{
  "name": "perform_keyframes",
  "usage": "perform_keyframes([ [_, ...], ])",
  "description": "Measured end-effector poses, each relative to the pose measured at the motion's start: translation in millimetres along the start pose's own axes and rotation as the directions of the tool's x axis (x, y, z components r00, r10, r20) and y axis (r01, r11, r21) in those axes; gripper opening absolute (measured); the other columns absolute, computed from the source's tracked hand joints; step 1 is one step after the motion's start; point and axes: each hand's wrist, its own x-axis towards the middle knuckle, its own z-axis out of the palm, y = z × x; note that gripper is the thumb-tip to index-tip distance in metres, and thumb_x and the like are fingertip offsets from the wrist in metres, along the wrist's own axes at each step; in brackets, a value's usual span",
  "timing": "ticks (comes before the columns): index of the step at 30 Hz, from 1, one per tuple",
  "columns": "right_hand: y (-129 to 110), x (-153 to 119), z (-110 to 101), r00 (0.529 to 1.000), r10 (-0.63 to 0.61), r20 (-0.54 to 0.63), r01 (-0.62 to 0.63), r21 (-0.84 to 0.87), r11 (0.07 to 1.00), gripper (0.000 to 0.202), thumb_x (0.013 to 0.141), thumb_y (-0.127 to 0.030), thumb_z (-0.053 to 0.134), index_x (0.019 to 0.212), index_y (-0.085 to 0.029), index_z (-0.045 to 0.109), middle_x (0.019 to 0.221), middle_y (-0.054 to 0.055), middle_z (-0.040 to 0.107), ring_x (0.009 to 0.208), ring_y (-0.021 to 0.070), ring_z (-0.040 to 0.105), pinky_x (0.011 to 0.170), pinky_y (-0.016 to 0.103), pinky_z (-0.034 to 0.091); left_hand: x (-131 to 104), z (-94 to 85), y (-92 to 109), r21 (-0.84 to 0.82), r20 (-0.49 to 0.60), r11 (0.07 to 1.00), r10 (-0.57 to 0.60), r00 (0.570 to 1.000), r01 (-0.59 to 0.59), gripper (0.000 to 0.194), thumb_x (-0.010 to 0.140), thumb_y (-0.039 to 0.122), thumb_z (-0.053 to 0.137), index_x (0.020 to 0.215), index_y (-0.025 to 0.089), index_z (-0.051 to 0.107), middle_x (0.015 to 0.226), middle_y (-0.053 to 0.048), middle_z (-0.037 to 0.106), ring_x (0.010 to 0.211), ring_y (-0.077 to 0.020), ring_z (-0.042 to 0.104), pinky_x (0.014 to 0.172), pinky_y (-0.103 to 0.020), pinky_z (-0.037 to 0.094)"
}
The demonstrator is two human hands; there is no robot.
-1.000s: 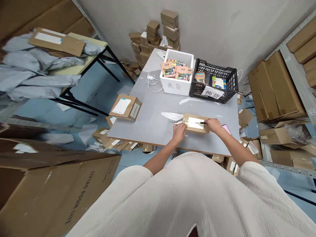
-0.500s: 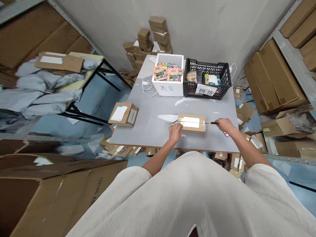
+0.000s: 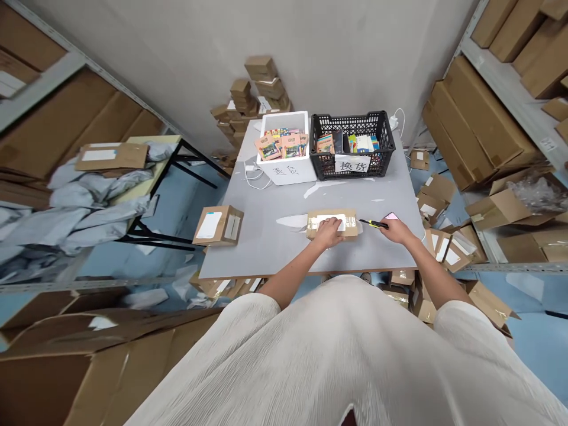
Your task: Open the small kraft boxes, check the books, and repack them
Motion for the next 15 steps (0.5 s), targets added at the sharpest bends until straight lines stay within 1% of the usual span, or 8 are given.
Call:
perform_keyframes([
  [2, 5.1, -0.5, 6.9, 1.0, -0.015, -0.018, 0.016, 0.068, 0.998, 0.035, 0.103, -0.047, 0.063, 0.123, -0.024, 0.082, 0.109, 0.01, 0.083, 0.097, 0.0278, 0.074, 0.076, 0.03, 0.048, 9.4, -0.4, 2.0, 0.037, 0.057, 0.999, -0.002, 0.998, 0.0, 0.062, 0.09, 0.044, 0.085, 0.143, 0.022, 0.061, 0.147, -0.016, 0.062, 0.136, -0.037, 0.061, 0.123, -0.049, 0.038],
  [4, 10.6, 0.3, 13.5, 0.999, -0.023, -0.038, 0.028, 0.124, 0.992, 0.036, 0.103, -0.052, 0.066, 0.118, -0.023, 0.081, 0.105, 0.01, 0.082, 0.095, 0.027, 0.074, 0.077, 0.03, 0.048, 15.4, 0.9, 2.4, 0.069, 0.077, 0.998, -0.005, 0.997, 0.0, 0.058, 0.091, 0.043, 0.083, 0.141, 0.021, 0.062, 0.143, -0.016, 0.064, 0.135, -0.0367, 0.062, 0.126, -0.051, 0.035],
  [6, 15.1, 2.5, 19.8, 0.998, -0.023, -0.061, 0.033, 0.166, 0.985, 0.037, 0.102, -0.054, 0.068, 0.118, -0.023, 0.081, 0.104, 0.01, 0.082, 0.094, 0.0268, 0.073, 0.077, 0.03, 0.048, 18.2, 3.5, 2.2, 0.085, 0.083, 0.996, -0.001, 0.997, -0.006, 0.056, 0.092, 0.041, 0.083, 0.14, 0.021, 0.061, 0.141, -0.016, 0.066, 0.137, -0.0357, 0.062, 0.13, -0.052, 0.029],
  [9, 17.7, 7.6, 27.2, 0.997, -0.017, -0.074, 0.033, 0.223, 0.974, 0.038, 0.103, -0.053, 0.065, 0.121, -0.024, 0.079, 0.101, 0.009, 0.082, 0.092, 0.026, 0.073, 0.076, 0.03, 0.048, 17.8, 8.4, 1.8, 0.081, 0.075, 0.997, -0.002, 0.997, -0.004, 0.06, 0.091, 0.039, 0.084, 0.142, 0.021, 0.059, 0.144, -0.016, 0.064, 0.139, -0.0342, 0.061, 0.134, -0.053, 0.024],
  [12, 15.5, 14.0, 30.0, 0.999, -0.018, -0.043, 0.029, 0.263, 0.964, 0.038, 0.104, -0.052, 0.063, 0.121, -0.023, 0.08, 0.091, 0.007, 0.081, 0.085, 0.0248, 0.073, 0.074, 0.03, 0.048, 14.3, 12.4, 0.2, 0.084, 0.063, 0.996, -0.003, 0.998, -0.002, 0.063, 0.088, 0.039, 0.087, 0.141, 0.021, 0.06, 0.143, -0.016, 0.063, 0.138, -0.0343, 0.062, 0.136, -0.055, 0.022],
  [15, 9.9, 20.4, 28.7, 0.998, -0.063, -0.02, 0.066, 0.243, 0.968, 0.036, 0.104, -0.049, 0.062, 0.121, -0.023, 0.08, 0.09, 0.006, 0.081, 0.082, 0.0241, 0.072, 0.072, 0.03, 0.047, 8.3, 14.2, -4.5, 0.09, 0.056, 0.996, 0.008, 0.998, -0.013, 0.062, 0.086, 0.037, 0.089, 0.139, 0.023, 0.06, 0.14, -0.015, 0.063, 0.136, -0.0343, 0.063, 0.137, -0.057, 0.02],
])
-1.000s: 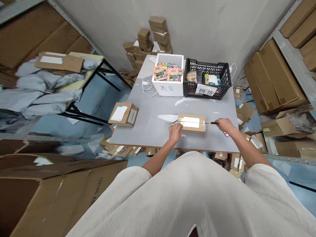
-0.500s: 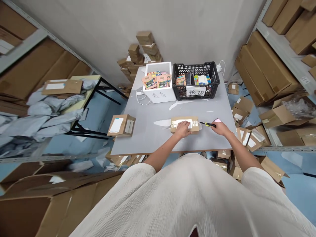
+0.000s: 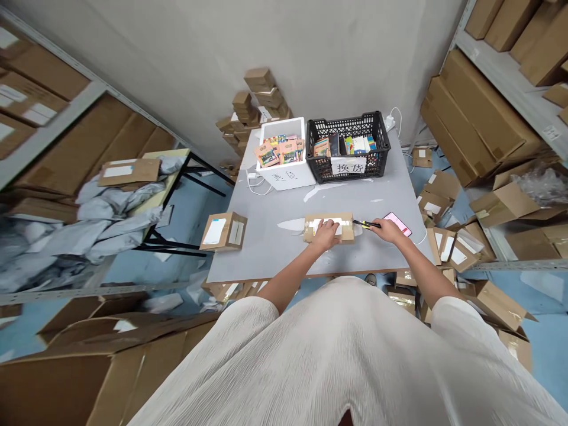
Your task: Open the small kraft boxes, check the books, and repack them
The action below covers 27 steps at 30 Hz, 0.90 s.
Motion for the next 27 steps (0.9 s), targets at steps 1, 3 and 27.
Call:
perform_keyframes([
  [1, -2.3, 2.2, -0.3, 1.0, -0.019, 0.012, 0.019, -0.02, 1.0, 0.036, 0.104, -0.048, 0.061, 0.121, -0.024, 0.081, 0.091, 0.006, 0.082, 0.082, 0.024, 0.072, 0.071, 0.03, 0.046, -2.6, 0.4, -2.4, -0.001, -0.003, 1.0, 0.004, 1.0, -0.004, 0.062, 0.086, 0.036, 0.089, 0.14, 0.023, 0.06, 0.14, -0.014, 0.063, 0.137, -0.0341, 0.063, 0.137, -0.057, 0.02],
  [3, -7.3, 6.6, -0.7, 0.997, -0.059, 0.048, 0.062, -0.066, 0.996, 0.034, 0.104, -0.047, 0.061, 0.12, -0.024, 0.082, 0.094, 0.006, 0.082, 0.082, 0.0237, 0.072, 0.07, 0.03, 0.044, -8.3, 0.4, -8.1, -0.007, -0.005, 1.0, 0.011, 1.0, -0.011, 0.063, 0.086, 0.035, 0.088, 0.141, 0.024, 0.06, 0.141, -0.013, 0.062, 0.138, -0.0335, 0.062, 0.137, -0.057, 0.019],
  [27, -13.5, 4.3, 27.6, 0.953, -0.044, 0.3, -0.045, 0.285, 0.958, 0.052, 0.096, -0.073, 0.061, 0.09, -0.022, 0.071, 0.07, 0.0, 0.066, 0.061, 0.0151, 0.056, 0.056, 0.025, 0.045, -22.1, -7.8, -18.4, -0.045, 0.01, 0.998, 0.038, 0.999, -0.038, 0.063, 0.087, 0.035, 0.087, 0.143, 0.027, 0.058, 0.143, -0.012, 0.061, 0.136, -0.0322, 0.064, 0.135, -0.051, 0.03],
])
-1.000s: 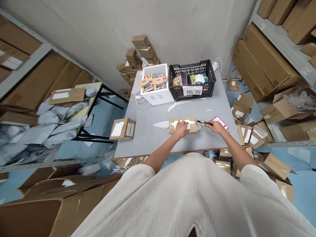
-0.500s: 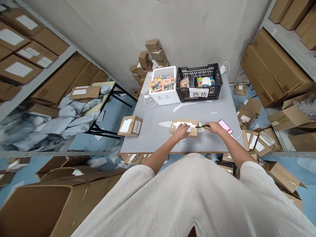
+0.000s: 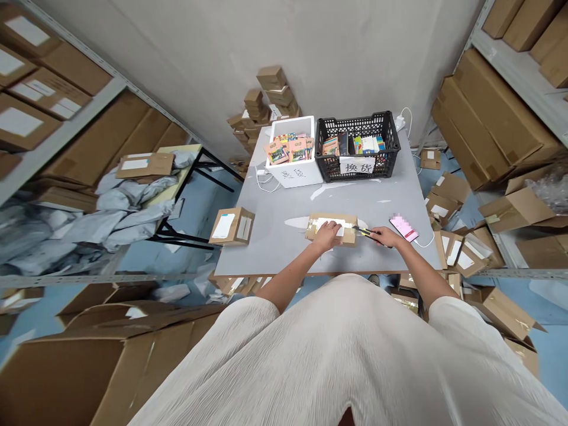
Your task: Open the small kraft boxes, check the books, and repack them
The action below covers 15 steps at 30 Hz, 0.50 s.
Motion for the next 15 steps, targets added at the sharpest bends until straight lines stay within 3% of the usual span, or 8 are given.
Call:
perform_keyframes([
  [8, -1.2, -5.0, -3.2, 0.998, 0.055, 0.018, -0.055, 0.023, 0.998, 0.05, 0.093, -0.072, 0.07, 0.094, -0.022, 0.072, 0.072, 0.001, 0.068, 0.061, 0.0146, 0.059, 0.056, 0.024, 0.05, -1.0, 3.0, -0.5, -0.008, -0.014, 1.0, 0.008, 1.0, -0.008, 0.066, 0.088, 0.036, 0.088, 0.145, 0.025, 0.058, 0.143, -0.012, 0.061, 0.135, -0.0313, 0.065, 0.137, -0.051, 0.026],
  [15, 7.9, -14.9, -3.6, 0.999, 0.047, 0.005, -0.047, 0.023, 0.999, 0.05, 0.094, -0.072, 0.066, 0.095, -0.023, 0.072, 0.075, 0.002, 0.071, 0.066, 0.0171, 0.063, 0.058, 0.025, 0.05, -3.4, 3.6, -0.8, -0.004, -0.031, 1.0, 0.019, 0.999, -0.019, 0.066, 0.089, 0.036, 0.085, 0.148, 0.026, 0.056, 0.144, -0.012, 0.061, 0.135, -0.0314, 0.066, 0.138, -0.053, 0.023],
])
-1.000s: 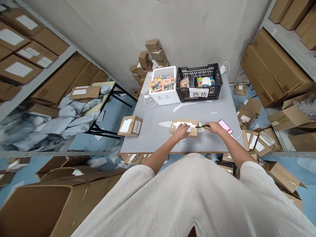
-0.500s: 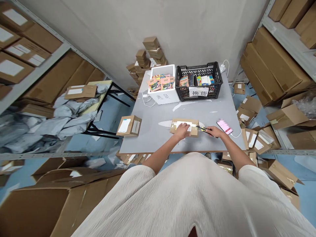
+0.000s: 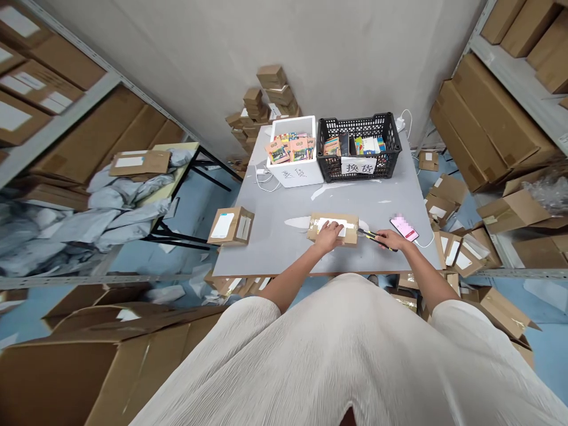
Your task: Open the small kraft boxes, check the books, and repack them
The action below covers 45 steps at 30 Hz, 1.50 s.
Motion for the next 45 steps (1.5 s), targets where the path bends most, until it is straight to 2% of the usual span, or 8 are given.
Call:
perform_keyframes([
  [9, -19.4, 14.8, 18.7, 0.991, -0.091, -0.098, 0.086, -0.052, 0.995, 0.051, 0.094, -0.073, 0.057, 0.081, -0.024, 0.061, 0.071, 0.0, 0.065, 0.067, 0.0162, 0.057, 0.061, 0.025, 0.046, -4.7, 2.4, 2.1, 0.004, -0.034, 1.0, 0.027, 0.999, -0.026, 0.069, 0.09, 0.034, 0.086, 0.151, 0.029, 0.054, 0.144, -0.012, 0.06, 0.132, -0.0317, 0.067, 0.138, -0.057, 0.02],
  [15, -15.2, 11.7, 18.1, 0.999, 0.013, -0.042, -0.014, -0.019, 1.0, 0.052, 0.093, -0.076, 0.065, 0.086, -0.024, 0.063, 0.071, 0.0, 0.068, 0.06, 0.0148, 0.058, 0.055, 0.024, 0.046, -6.7, 1.3, 2.5, -0.002, -0.048, 1.0, 0.03, 0.998, -0.03, 0.065, 0.091, 0.033, 0.086, 0.148, 0.027, 0.055, 0.143, -0.012, 0.06, 0.133, -0.0305, 0.066, 0.139, -0.054, 0.019],
  [19, -6.5, 6.9, 15.6, 0.998, 0.043, -0.053, -0.041, 0.042, 0.998, 0.052, 0.094, -0.076, 0.065, 0.088, -0.024, 0.062, 0.073, 0.001, 0.07, 0.063, 0.0159, 0.061, 0.054, 0.024, 0.047, -6.7, 0.5, 1.2, -0.033, -0.043, 0.999, 0.035, 0.998, -0.037, 0.065, 0.091, 0.033, 0.084, 0.149, 0.027, 0.055, 0.143, -0.013, 0.059, 0.138, -0.0327, 0.062, 0.136, -0.056, 0.025],
  [25, -9.2, -2.8, 21.2, 0.974, 0.044, -0.222, -0.011, 0.148, 0.989, 0.048, 0.098, -0.072, 0.062, 0.098, -0.024, 0.062, 0.096, 0.006, 0.08, 0.075, 0.0177, 0.071, 0.06, 0.025, 0.051, -2.0, -7.8, -0.5, -0.089, -0.096, 0.996, -0.004, 0.995, -0.005, 0.072, 0.099, 0.036, 0.071, 0.165, 0.028, 0.043, 0.158, -0.016, 0.053, 0.138, -0.0346, 0.061, 0.123, -0.049, 0.042],
  [30, -15.8, -13.0, 24.3, 0.958, -0.045, -0.284, 0.04, -0.024, 0.999, 0.047, 0.109, -0.065, 0.046, 0.11, -0.025, 0.07, 0.096, 0.004, 0.079, 0.083, 0.0206, 0.072, 0.079, 0.032, 0.058, 16.4, -17.3, -1.5, -0.056, -0.154, 0.998, -0.025, 0.988, 0.016, 0.059, 0.102, 0.017, 0.058, 0.159, 0.027, 0.049, 0.161, -0.016, 0.054, 0.147, -0.0326, 0.054, 0.124, -0.048, 0.039],
  [35, -22.2, -19.8, 31.1, 0.941, -0.18, -0.288, 0.079, -0.33, 0.941, 0.043, 0.111, -0.05, 0.05, 0.14, -0.031, 0.075, 0.124, 0.008, 0.077, 0.112, 0.0276, 0.072, 0.102, 0.038, 0.056, 30.5, -15.8, -5.2, -0.009, -0.102, 1.0, 0.01, 0.995, -0.011, 0.065, 0.095, 0.01, 0.061, 0.157, 0.027, 0.048, 0.164, -0.017, 0.053, 0.159, -0.0327, 0.042, 0.131, -0.056, 0.028],
  [39, -23.6, -20.3, 36.0, 0.941, -0.193, -0.277, 0.039, -0.478, 0.878, 0.046, 0.109, -0.043, 0.058, 0.151, -0.032, 0.072, 0.124, 0.012, 0.072, 0.108, 0.0284, 0.071, 0.098, 0.038, 0.056, 29.1, -9.6, -7.4, -0.037, -0.109, 0.999, 0.018, 0.994, -0.023, 0.065, 0.096, 0.015, 0.062, 0.159, 0.027, 0.049, 0.165, -0.018, 0.054, 0.159, -0.0341, 0.044, 0.132, -0.057, 0.028],
  [45, -22.0, -13.3, 46.0, 0.919, -0.205, -0.338, -0.004, -0.526, 0.85, 0.047, 0.11, -0.042, 0.059, 0.155, -0.032, 0.069, 0.122, 0.012, 0.07, 0.113, 0.0297, 0.07, 0.096, 0.036, 0.055, 17.9, 9.2, -3.4, -0.057, -0.199, 0.998, -0.01, 0.98, -0.001, 0.069, 0.104, 0.025, 0.048, 0.172, 0.022, 0.036, 0.177, -0.018, 0.044, 0.167, -0.0338, 0.036, 0.136, -0.057, 0.022],
])
